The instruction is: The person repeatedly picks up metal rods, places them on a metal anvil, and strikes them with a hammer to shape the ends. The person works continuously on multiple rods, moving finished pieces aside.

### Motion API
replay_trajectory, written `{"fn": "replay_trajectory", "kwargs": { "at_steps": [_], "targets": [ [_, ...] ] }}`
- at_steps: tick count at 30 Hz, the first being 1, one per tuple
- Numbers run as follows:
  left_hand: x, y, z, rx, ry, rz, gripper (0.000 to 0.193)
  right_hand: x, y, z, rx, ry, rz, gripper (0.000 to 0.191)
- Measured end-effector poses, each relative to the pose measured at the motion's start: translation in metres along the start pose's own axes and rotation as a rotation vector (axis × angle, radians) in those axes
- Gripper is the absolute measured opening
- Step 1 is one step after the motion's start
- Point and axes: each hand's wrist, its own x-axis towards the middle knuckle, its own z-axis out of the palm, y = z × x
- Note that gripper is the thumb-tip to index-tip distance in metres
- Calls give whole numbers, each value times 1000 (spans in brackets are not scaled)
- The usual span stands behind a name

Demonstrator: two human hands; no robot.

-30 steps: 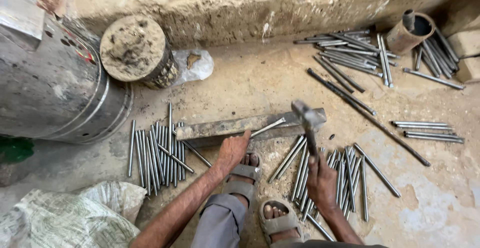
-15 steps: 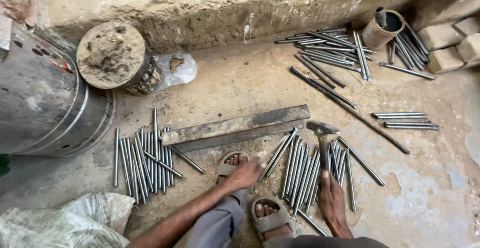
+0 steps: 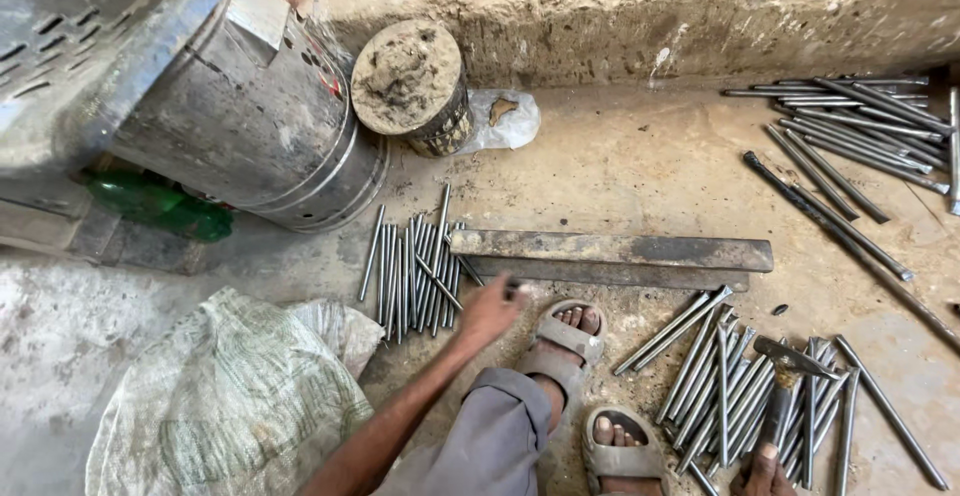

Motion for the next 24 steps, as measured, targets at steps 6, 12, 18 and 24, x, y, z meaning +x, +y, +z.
{"fn": "replay_trajectory", "kwargs": {
  "at_steps": [6,12,18,24],
  "targets": [
    [10,-75,-16,624,202,271,70,-17,11,-3,-20,33,242,38],
    [31,-74,-16,851,160,436,49,-19,22,-11,27,-63,249,37],
    [47,-78,-14,1030,122,536,37,-19,25,-8,-103,-71,242,37],
    [29,-85,-11,767,319,873,49,-20,25,-14,-136,-26,391,36]
  ]
}}
